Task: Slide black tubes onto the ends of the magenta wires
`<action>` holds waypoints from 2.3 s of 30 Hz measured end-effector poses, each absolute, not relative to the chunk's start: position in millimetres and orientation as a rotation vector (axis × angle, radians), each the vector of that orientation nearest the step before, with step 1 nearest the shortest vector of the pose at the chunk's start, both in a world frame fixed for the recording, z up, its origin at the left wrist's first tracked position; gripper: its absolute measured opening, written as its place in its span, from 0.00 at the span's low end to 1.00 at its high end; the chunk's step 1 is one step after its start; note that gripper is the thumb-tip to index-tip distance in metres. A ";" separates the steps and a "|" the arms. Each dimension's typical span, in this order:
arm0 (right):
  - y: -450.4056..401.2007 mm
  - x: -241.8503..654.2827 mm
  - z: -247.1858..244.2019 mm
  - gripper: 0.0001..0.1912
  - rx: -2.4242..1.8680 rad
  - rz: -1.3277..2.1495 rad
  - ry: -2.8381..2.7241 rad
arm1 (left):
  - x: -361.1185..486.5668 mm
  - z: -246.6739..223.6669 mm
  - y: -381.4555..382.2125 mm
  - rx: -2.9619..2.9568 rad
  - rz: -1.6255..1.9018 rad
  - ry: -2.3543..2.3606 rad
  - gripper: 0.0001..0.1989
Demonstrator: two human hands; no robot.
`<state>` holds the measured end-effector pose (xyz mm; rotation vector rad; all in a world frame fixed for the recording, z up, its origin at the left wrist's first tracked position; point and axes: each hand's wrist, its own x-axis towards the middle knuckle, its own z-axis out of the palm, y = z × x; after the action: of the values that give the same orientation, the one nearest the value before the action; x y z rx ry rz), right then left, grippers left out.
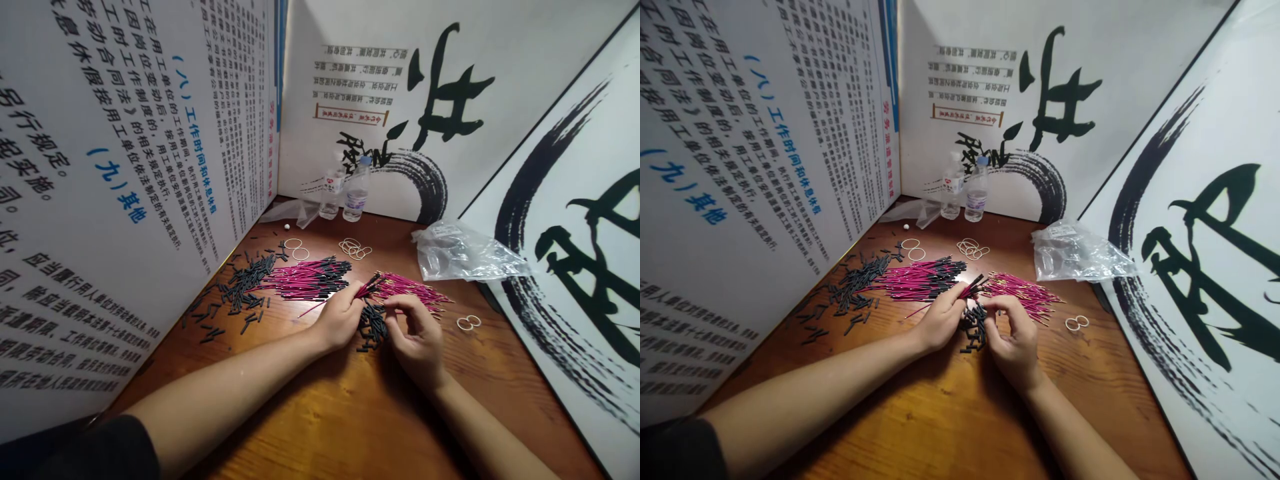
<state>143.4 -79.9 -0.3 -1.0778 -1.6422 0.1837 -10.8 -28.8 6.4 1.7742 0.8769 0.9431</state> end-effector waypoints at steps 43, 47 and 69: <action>-83.4 130.6 1.7 0.04 -1.135 0.483 -1.482 | -12.3 5.5 -36.1 1.751 1.077 0.773 0.09; -81.7 133.3 6.5 0.05 -1.182 0.471 -1.313 | -10.9 7.5 -35.5 1.770 1.050 0.781 0.08; -79.3 132.3 5.7 0.04 -1.194 0.421 -1.244 | -8.5 5.5 -32.6 1.762 0.986 0.862 0.10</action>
<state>132.3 -79.3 5.7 -1.1944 -1.2438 0.4209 -8.5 -32.6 5.5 1.7623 0.8621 0.9861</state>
